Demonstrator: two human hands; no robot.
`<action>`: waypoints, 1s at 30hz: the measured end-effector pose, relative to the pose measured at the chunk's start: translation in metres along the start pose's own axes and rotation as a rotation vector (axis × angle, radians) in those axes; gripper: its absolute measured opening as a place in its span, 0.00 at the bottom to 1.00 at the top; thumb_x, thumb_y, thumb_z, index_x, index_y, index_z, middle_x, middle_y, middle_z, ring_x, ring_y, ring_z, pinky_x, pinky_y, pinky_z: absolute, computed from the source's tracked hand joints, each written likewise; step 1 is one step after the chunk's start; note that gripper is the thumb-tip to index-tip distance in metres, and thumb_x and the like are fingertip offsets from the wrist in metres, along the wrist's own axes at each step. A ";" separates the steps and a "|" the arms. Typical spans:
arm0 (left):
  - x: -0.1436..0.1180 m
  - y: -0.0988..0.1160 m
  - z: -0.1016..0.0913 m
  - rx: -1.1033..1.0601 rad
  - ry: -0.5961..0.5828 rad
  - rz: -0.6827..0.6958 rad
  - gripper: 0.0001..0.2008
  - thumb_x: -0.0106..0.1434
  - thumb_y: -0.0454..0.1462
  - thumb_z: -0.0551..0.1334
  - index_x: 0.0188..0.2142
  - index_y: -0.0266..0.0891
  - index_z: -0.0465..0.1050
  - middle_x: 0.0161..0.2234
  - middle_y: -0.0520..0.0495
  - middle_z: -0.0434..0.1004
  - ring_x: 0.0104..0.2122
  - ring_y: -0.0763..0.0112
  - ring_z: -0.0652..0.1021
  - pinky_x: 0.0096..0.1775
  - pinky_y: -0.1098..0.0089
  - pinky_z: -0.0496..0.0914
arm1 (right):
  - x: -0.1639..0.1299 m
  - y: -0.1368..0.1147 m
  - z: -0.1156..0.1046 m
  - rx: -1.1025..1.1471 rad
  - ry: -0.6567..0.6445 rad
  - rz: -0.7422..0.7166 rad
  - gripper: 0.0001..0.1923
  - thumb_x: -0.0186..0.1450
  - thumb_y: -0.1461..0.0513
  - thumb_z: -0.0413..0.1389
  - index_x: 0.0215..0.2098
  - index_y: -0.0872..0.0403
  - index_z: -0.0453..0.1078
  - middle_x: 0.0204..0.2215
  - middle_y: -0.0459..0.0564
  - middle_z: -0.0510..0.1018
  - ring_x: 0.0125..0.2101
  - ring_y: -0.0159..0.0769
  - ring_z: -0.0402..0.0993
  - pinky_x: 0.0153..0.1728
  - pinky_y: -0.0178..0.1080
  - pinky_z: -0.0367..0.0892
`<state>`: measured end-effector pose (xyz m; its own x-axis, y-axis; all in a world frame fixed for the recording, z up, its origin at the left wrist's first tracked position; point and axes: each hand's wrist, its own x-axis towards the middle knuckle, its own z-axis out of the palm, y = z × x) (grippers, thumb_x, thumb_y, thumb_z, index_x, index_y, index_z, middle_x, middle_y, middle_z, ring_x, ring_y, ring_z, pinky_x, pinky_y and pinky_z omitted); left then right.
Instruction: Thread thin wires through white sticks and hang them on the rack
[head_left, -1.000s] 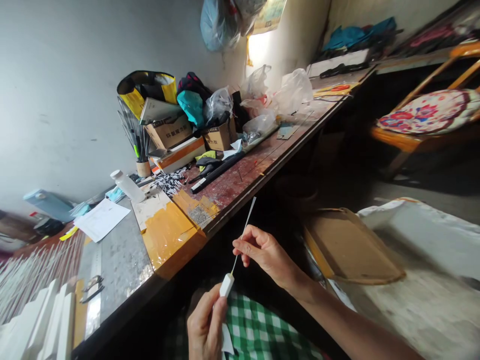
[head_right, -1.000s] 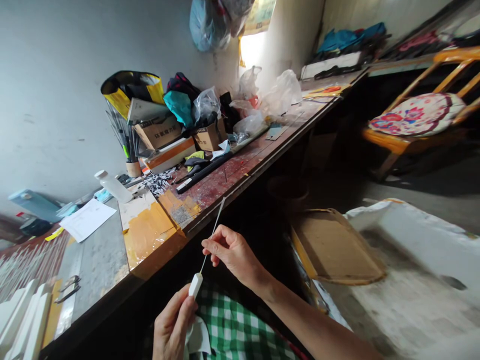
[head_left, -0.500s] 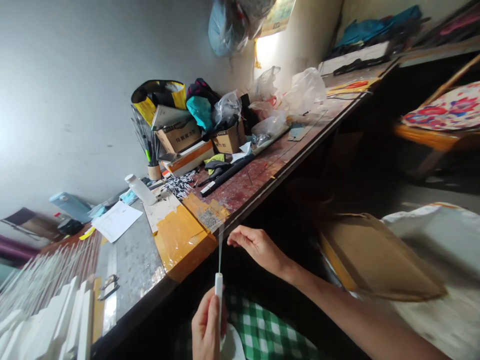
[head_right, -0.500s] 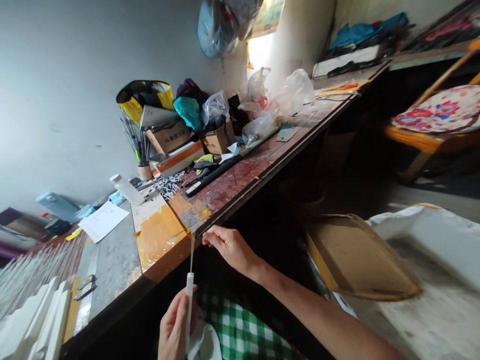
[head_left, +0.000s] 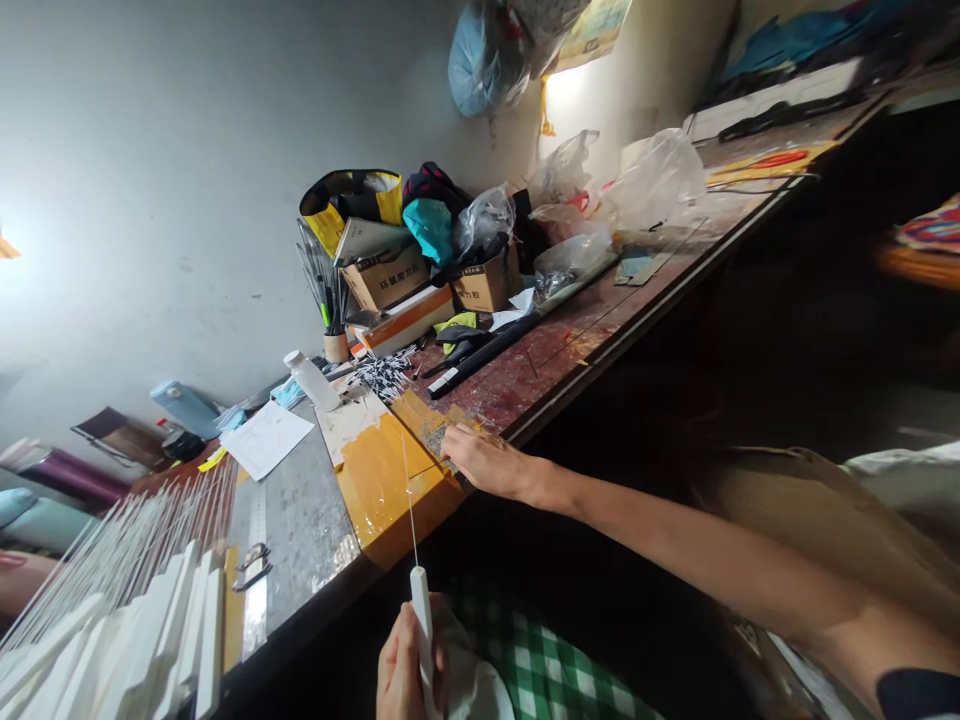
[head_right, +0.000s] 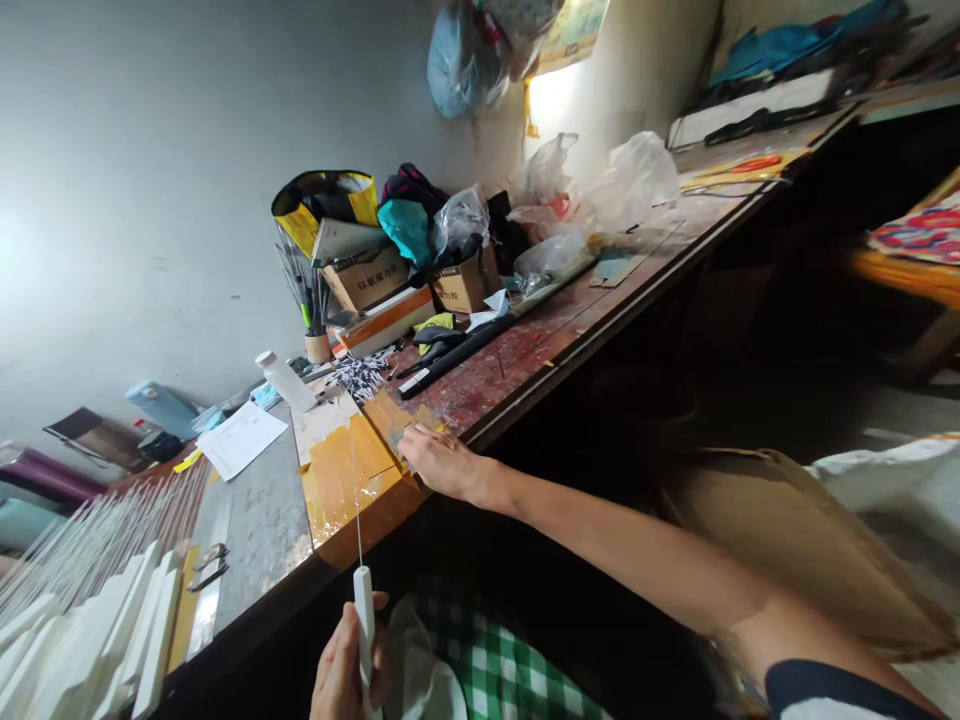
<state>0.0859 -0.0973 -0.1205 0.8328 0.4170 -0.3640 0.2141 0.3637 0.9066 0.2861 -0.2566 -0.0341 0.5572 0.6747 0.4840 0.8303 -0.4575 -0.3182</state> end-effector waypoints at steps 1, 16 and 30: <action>0.000 0.001 0.000 -0.028 -0.028 0.018 0.34 0.45 0.63 0.66 0.36 0.35 0.79 0.13 0.57 0.59 0.11 0.84 0.55 0.16 0.79 0.45 | 0.001 -0.003 -0.001 -0.005 -0.004 0.007 0.14 0.61 0.77 0.49 0.33 0.60 0.73 0.35 0.57 0.74 0.41 0.44 0.70 0.44 0.44 0.68; -0.018 0.016 -0.011 -0.048 -0.161 0.075 0.27 0.57 0.56 0.62 0.33 0.31 0.78 0.11 0.57 0.55 0.12 0.84 0.54 0.18 0.79 0.44 | -0.054 -0.069 -0.026 0.677 -0.246 0.099 0.10 0.65 0.69 0.54 0.39 0.57 0.77 0.36 0.48 0.78 0.39 0.31 0.75 0.43 0.32 0.68; -0.027 0.016 -0.005 -0.014 0.089 0.378 0.14 0.51 0.42 0.73 0.32 0.38 0.74 0.31 0.50 0.76 0.31 0.74 0.74 0.34 0.78 0.68 | -0.061 -0.085 -0.026 1.001 -0.617 0.543 0.07 0.60 0.66 0.55 0.36 0.58 0.73 0.19 0.39 0.69 0.16 0.23 0.61 0.15 0.27 0.56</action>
<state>0.0643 -0.0985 -0.0968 0.8040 0.5943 -0.0220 -0.1072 0.1811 0.9776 0.1811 -0.2738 -0.0153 0.5109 0.8171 -0.2671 -0.0074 -0.3065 -0.9518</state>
